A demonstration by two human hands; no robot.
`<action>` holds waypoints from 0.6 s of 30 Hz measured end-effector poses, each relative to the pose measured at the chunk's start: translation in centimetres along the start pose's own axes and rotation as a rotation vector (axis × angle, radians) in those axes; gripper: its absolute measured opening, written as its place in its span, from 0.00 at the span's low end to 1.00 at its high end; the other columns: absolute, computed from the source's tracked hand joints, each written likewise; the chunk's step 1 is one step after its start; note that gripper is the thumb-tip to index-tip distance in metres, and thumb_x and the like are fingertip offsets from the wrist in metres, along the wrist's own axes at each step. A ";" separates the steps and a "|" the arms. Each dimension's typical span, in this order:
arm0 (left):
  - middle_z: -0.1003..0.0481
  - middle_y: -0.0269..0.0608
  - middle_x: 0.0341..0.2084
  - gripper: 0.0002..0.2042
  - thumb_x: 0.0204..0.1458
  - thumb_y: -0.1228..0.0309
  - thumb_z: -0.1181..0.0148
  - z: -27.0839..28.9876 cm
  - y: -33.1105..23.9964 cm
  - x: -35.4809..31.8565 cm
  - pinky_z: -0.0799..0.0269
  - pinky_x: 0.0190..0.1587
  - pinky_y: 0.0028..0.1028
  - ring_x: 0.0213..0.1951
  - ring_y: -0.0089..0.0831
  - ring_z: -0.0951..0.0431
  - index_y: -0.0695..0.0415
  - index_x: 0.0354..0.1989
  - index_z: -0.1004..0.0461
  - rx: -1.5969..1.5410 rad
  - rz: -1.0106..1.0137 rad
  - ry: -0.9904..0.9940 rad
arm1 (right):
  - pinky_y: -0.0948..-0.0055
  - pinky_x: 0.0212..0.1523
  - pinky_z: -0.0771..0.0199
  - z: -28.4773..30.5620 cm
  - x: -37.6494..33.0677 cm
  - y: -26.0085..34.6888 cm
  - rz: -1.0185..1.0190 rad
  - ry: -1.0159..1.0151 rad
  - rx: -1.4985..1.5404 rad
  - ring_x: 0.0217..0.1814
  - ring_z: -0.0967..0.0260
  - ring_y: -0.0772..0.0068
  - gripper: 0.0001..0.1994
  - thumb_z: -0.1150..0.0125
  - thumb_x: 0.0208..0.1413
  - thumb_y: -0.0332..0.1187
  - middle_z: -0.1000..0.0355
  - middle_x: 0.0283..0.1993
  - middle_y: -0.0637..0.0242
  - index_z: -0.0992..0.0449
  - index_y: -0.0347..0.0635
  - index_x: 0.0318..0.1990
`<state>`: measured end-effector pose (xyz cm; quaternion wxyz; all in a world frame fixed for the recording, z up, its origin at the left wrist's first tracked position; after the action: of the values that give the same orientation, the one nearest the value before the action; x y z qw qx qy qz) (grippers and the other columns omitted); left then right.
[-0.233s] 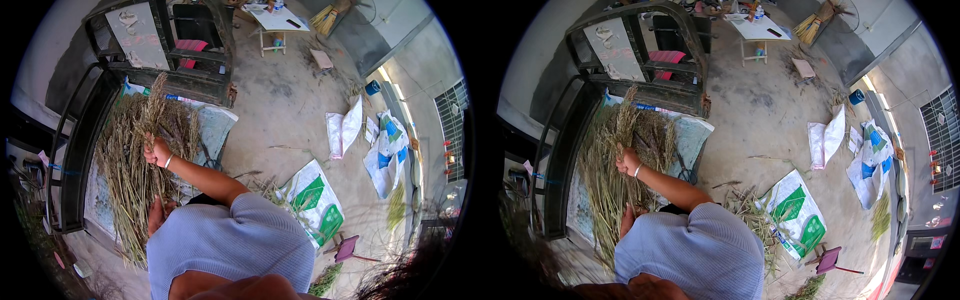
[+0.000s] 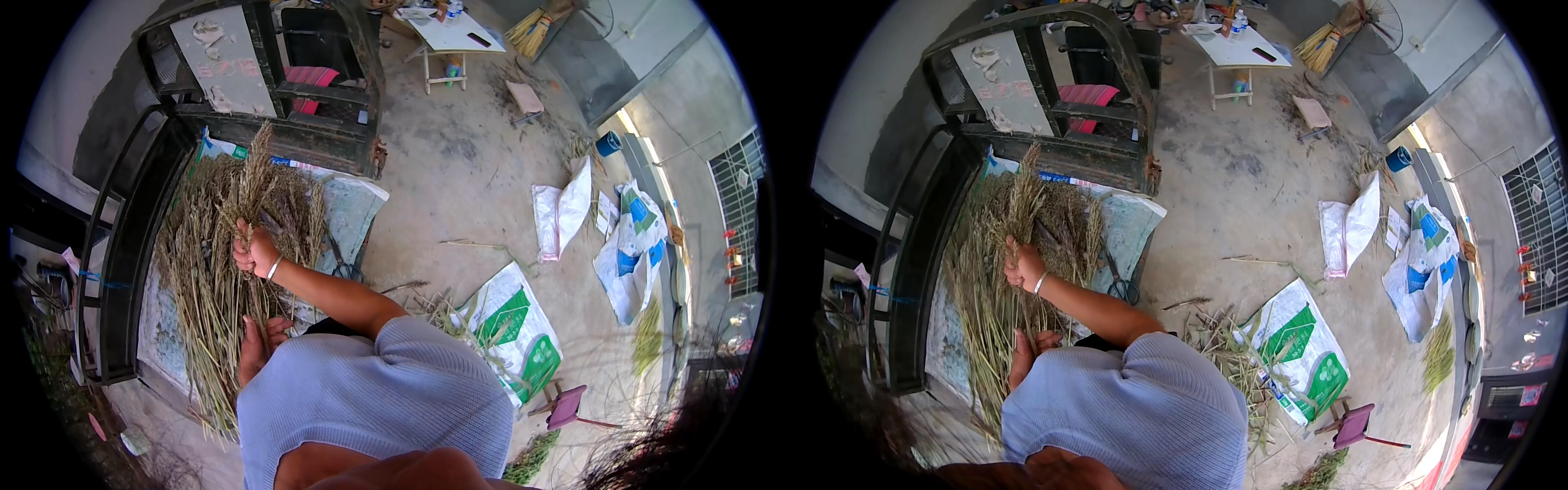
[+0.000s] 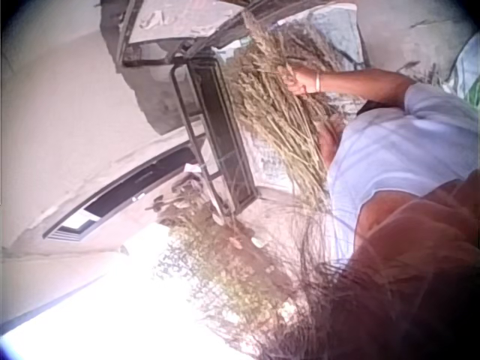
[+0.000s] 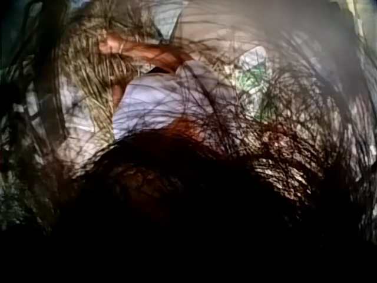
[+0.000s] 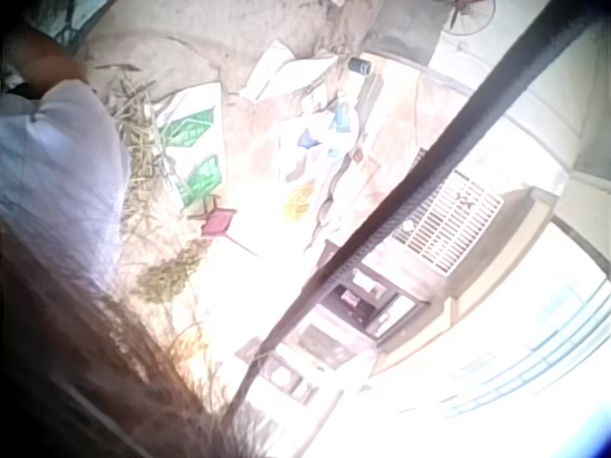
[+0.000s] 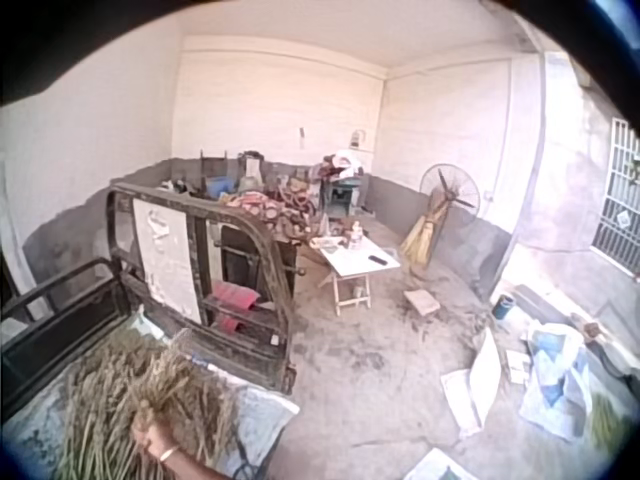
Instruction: The person processes dried grain stalks by hand, stripping the grain heads from the stems and placing them on a pile. They then gather the stalks, align them, and use shears to cut them into shorter pieces.
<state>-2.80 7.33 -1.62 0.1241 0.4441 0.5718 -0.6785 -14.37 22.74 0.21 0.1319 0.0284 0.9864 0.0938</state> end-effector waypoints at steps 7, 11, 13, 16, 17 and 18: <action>0.31 0.37 0.17 0.23 0.56 0.52 0.61 1.0 -1.9 4.6 0.43 0.19 0.21 0.16 0.23 0.40 0.58 0.19 0.35 -0.167 -0.069 0.048 | 0.78 0.08 0.63 0.7 2.8 0.9 -0.023 0.068 -0.066 0.06 0.60 0.80 0.26 0.66 0.58 0.54 0.55 0.07 0.74 0.43 0.46 0.14; 0.40 0.33 0.13 0.21 0.56 0.52 0.59 3.3 -0.7 5.1 0.44 0.18 0.23 0.17 0.22 0.43 0.54 0.18 0.39 -0.215 -0.002 -0.187 | 0.78 0.07 0.65 1.5 1.9 1.2 -0.036 -0.014 -0.077 0.05 0.62 0.80 0.28 0.69 0.58 0.55 0.58 0.06 0.73 0.46 0.47 0.12; 0.38 0.33 0.12 0.20 0.55 0.54 0.56 7.3 0.1 7.3 0.41 0.18 0.26 0.14 0.25 0.41 0.55 0.16 0.39 -0.033 -0.089 -0.260 | 0.77 0.07 0.66 2.1 1.2 0.6 -0.110 -0.037 -0.142 0.05 0.64 0.79 0.29 0.70 0.58 0.55 0.59 0.06 0.73 0.48 0.47 0.09; 0.40 0.33 0.10 0.21 0.54 0.53 0.56 11.1 0.6 10.0 0.44 0.14 0.28 0.13 0.26 0.40 0.57 0.18 0.37 0.401 -0.273 -0.400 | 0.77 0.07 0.66 3.1 0.6 -2.5 -0.191 0.023 -0.181 0.04 0.66 0.78 0.31 0.70 0.57 0.56 0.60 0.05 0.72 0.52 0.48 0.07; 0.39 0.33 0.11 0.20 0.54 0.53 0.56 12.1 2.2 11.7 0.44 0.13 0.28 0.13 0.26 0.41 0.57 0.19 0.36 0.318 -0.200 -0.415 | 0.76 0.07 0.66 3.7 0.5 -2.7 -0.200 -0.008 -0.183 0.04 0.67 0.77 0.30 0.68 0.57 0.56 0.60 0.05 0.72 0.54 0.49 0.07; 0.39 0.34 0.12 0.19 0.54 0.54 0.55 13.7 4.3 13.0 0.44 0.13 0.28 0.13 0.26 0.41 0.58 0.21 0.36 0.228 -0.121 -0.443 | 0.76 0.08 0.65 3.6 0.2 -3.4 -0.206 0.015 -0.204 0.05 0.65 0.78 0.29 0.67 0.57 0.57 0.59 0.05 0.72 0.51 0.48 0.09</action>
<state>-13.69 -1.80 -14.85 0.1546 0.2605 0.4760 -0.8256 -13.77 20.06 -3.87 0.1359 -0.0872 0.9704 0.1798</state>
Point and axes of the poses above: each hand's wrist, its own x-axis towards the middle knuckle, its own z-axis out of the back of the hand, y = z × x, the point moved 9 cm from there along x, towards the middle knuckle
